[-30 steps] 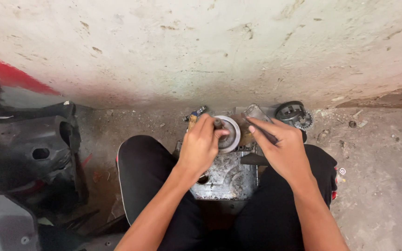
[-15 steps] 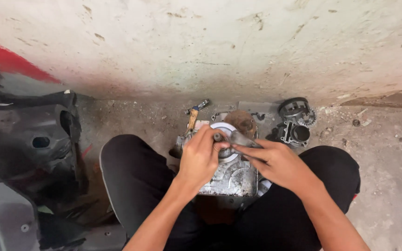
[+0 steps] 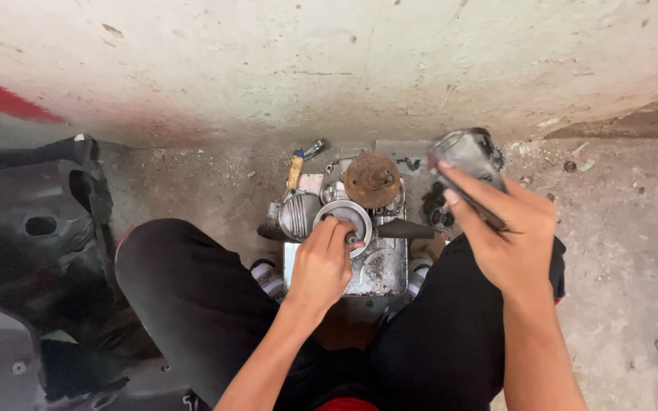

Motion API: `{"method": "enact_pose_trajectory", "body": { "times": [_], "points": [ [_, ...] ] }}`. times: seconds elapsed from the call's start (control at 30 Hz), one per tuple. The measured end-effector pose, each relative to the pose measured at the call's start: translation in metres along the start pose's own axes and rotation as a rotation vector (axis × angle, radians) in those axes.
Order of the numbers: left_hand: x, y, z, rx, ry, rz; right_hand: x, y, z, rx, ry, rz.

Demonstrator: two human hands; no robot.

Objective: Sanding and polishing motorcycle engine components using sandpaper.

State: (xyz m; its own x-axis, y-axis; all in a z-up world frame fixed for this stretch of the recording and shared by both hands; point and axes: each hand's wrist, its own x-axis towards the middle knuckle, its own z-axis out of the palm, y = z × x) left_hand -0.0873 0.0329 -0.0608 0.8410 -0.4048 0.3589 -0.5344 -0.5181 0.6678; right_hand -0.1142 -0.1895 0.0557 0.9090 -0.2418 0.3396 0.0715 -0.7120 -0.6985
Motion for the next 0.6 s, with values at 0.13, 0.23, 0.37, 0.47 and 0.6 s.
{"method": "enact_pose_trajectory", "body": {
  "times": [0.13,0.23,0.37,0.47,0.6],
  "points": [
    [-0.011,0.002,0.013,-0.027,0.002,-0.039,-0.008,-0.01,-0.006,0.097,0.051,-0.026],
    [-0.021,-0.003,0.029,-0.054,0.002,-0.011,-0.014,-0.018,-0.012,0.002,0.046,0.04],
    [-0.025,-0.005,0.036,-0.025,-0.008,-0.016,-0.024,-0.022,-0.02,0.039,0.072,0.014],
    [-0.029,-0.001,0.038,-0.016,-0.019,-0.041,-0.025,-0.032,-0.026,0.06,0.12,0.058],
    [-0.041,0.01,0.046,-0.107,-0.077,-0.199,-0.022,-0.044,-0.03,0.108,0.181,0.123]
  ]
}}
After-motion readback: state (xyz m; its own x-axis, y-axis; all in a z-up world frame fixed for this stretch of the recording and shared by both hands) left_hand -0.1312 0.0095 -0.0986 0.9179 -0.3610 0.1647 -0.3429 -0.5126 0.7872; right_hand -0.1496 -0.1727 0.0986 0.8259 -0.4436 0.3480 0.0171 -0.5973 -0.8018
